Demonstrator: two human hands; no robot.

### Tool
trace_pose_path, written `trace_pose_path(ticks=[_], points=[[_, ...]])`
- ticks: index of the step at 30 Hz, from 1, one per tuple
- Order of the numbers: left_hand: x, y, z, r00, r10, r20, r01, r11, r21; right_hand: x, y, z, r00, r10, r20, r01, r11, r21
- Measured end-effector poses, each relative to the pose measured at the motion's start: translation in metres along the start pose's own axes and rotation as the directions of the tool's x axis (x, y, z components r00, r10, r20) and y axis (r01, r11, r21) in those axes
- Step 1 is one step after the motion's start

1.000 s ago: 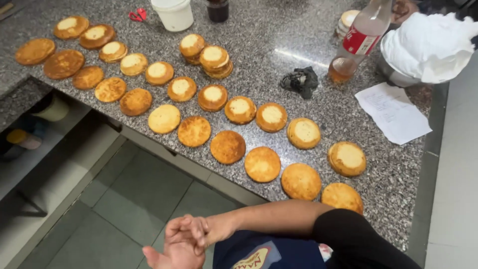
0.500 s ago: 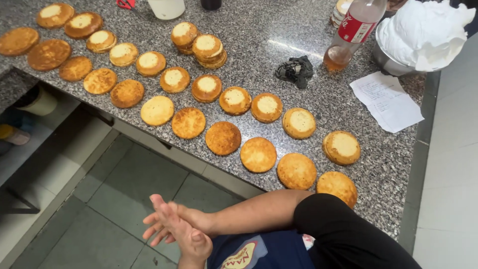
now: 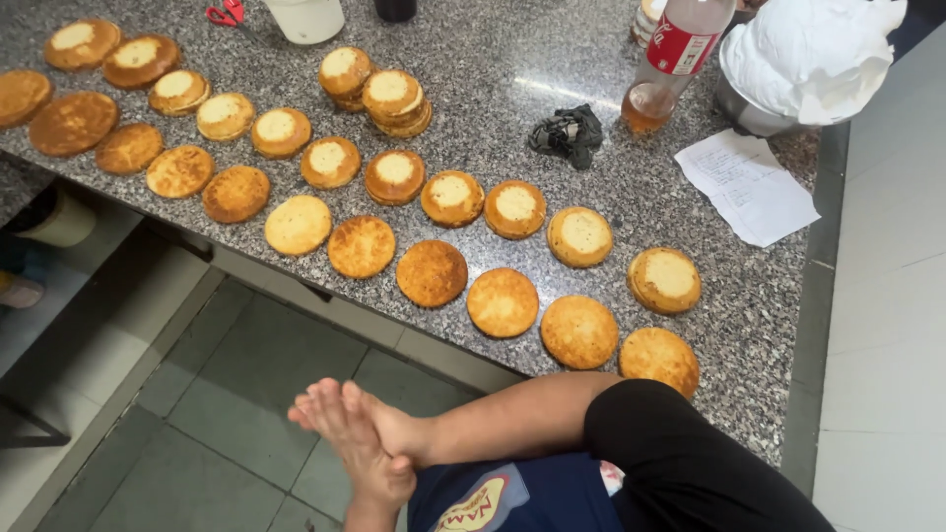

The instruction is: The person is organizing and slicing individual round cake layers on a counter.

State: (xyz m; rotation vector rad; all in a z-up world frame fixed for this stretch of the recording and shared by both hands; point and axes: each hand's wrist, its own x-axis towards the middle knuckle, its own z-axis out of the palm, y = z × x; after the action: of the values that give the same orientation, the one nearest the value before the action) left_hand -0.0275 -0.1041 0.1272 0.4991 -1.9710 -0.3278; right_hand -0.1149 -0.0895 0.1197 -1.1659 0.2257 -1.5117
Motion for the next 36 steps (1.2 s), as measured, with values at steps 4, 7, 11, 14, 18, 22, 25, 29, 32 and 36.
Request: trace_pose_path(ticks=[4, 7, 11, 14, 18, 22, 25, 29, 32, 36], points=[[0.017, 0.031, 0.002, 0.85, -0.527, 0.016, 0.352, 0.543, -0.762, 0.002, -0.012, 0.003, 0.997, 0.072, -0.012, -0.061, 0.725, -0.686], [0.031, 0.036, -0.011, 0.732, -0.68, 0.037, 0.333, 0.31, -0.89, 0.002, -0.01, -0.004, 0.984, 0.002, 0.176, 0.167, 0.313, -0.935], [0.006, -0.004, -0.028, 0.648, -0.685, 0.333, 0.154, -0.311, -0.938, -0.002, -0.011, 0.005, 0.926, -0.071, 0.371, 0.37, 0.372, -0.851], [-0.004, -0.033, -0.032, 0.772, -0.499, 0.395, 0.269, -0.307, -0.913, -0.002, -0.014, 0.01, 0.902, 0.019, 0.432, 0.369, 0.489, -0.791], [-0.023, -0.056, -0.03, 0.766, -0.556, 0.322, 0.28, -0.162, -0.946, 0.012, -0.027, 0.028, 0.919, 0.025, 0.394, 0.287, 0.642, -0.711], [-0.04, -0.068, -0.01, 0.718, -0.696, 0.013, 0.335, 0.329, -0.883, 0.033, -0.033, 0.044, 0.979, 0.125, 0.159, -0.035, 0.879, -0.475], [0.038, 0.01, -0.023, 0.597, -0.799, -0.068, 0.542, 0.465, -0.7, 0.038, -0.017, 0.036, 0.981, 0.169, 0.09, -0.114, 0.893, -0.435], [0.048, 0.026, -0.041, 0.704, -0.705, -0.092, 0.504, 0.586, -0.635, 0.046, 0.012, 0.014, 0.966, -0.029, 0.257, 0.188, 0.761, -0.621], [0.005, -0.002, -0.053, 0.389, -0.906, 0.166, 0.269, -0.06, -0.961, 0.042, 0.012, 0.021, 0.906, -0.054, 0.42, 0.36, 0.622, -0.695], [-0.046, -0.039, -0.057, 0.678, -0.73, 0.081, 0.112, -0.006, -0.994, 0.035, 0.012, 0.036, 0.843, 0.015, 0.538, 0.369, 0.712, -0.598]])
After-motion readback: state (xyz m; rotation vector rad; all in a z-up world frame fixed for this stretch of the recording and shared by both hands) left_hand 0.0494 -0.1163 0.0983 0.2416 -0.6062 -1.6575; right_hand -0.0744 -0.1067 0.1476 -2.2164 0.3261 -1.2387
